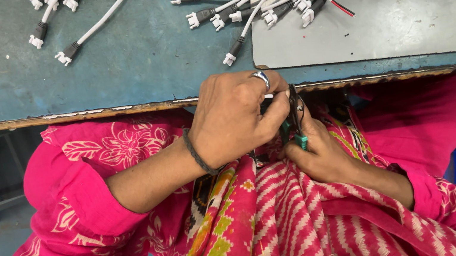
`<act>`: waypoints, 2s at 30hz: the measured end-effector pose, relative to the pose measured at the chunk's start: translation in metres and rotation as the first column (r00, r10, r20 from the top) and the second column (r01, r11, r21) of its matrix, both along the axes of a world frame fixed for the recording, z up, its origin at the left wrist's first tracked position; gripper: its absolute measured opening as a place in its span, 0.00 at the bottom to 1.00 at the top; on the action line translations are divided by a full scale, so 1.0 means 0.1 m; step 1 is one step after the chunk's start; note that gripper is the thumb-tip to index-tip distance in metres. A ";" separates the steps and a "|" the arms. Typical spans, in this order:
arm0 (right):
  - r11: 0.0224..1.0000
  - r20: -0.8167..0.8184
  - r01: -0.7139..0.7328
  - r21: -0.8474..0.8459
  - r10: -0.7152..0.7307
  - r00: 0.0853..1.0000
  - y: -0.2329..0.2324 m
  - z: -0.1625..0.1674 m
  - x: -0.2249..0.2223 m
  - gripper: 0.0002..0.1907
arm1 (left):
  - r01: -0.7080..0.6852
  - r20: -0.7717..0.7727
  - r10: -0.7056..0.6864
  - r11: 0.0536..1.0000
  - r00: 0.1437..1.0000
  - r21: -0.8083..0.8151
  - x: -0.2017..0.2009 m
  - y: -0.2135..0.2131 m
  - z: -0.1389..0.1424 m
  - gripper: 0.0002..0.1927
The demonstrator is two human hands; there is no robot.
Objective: The person picks up white two-wire cables one at a time from a pile on the workbench and uses green-handled wire strippers to strip insulation from the wire ends, placing each finished cable back on the bench. They repeat this cycle continuously, occasionally gathering and repositioning the cables.
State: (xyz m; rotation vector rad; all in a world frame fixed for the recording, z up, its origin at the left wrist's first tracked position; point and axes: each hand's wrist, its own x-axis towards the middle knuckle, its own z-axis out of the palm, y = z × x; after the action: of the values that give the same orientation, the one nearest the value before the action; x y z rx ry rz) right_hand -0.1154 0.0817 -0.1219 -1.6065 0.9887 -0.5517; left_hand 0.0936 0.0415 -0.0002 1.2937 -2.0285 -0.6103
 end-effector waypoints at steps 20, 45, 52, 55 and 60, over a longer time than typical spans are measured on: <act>0.983 0.213 -0.049 0.175 0.010 0.977 0.08 -0.01 0.04 0.29 | 0.061 -0.078 -0.050 0.987 0.996 0.146 0.03 0.04 -0.03 0.08; 0.849 0.693 -0.260 0.460 -0.160 0.703 0.14 -0.25 0.04 0.26 | 0.057 -0.278 0.029 0.953 0.960 0.298 0.11 -0.09 -0.08 0.10; 0.842 0.694 -0.272 0.465 -0.156 0.703 0.13 -0.24 0.04 0.27 | 0.102 -0.316 0.073 0.859 0.946 0.502 0.11 -0.07 0.03 0.10; 0.837 0.681 -0.265 0.479 -0.164 0.713 0.12 -0.24 0.06 0.27 | 0.072 -0.258 0.038 0.913 0.965 0.401 0.11 -0.08 0.01 0.09; 0.820 0.670 -0.264 0.507 -0.182 0.720 0.11 -0.25 0.08 0.29 | 0.073 -0.278 0.015 0.949 0.960 0.305 0.10 -0.10 -0.08 0.09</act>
State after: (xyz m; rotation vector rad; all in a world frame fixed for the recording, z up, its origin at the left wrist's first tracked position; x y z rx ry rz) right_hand -0.1078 0.0931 -0.1470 -0.7445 0.4503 -0.6760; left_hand 0.1033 0.0314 -0.0085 1.2713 -1.7696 -1.1006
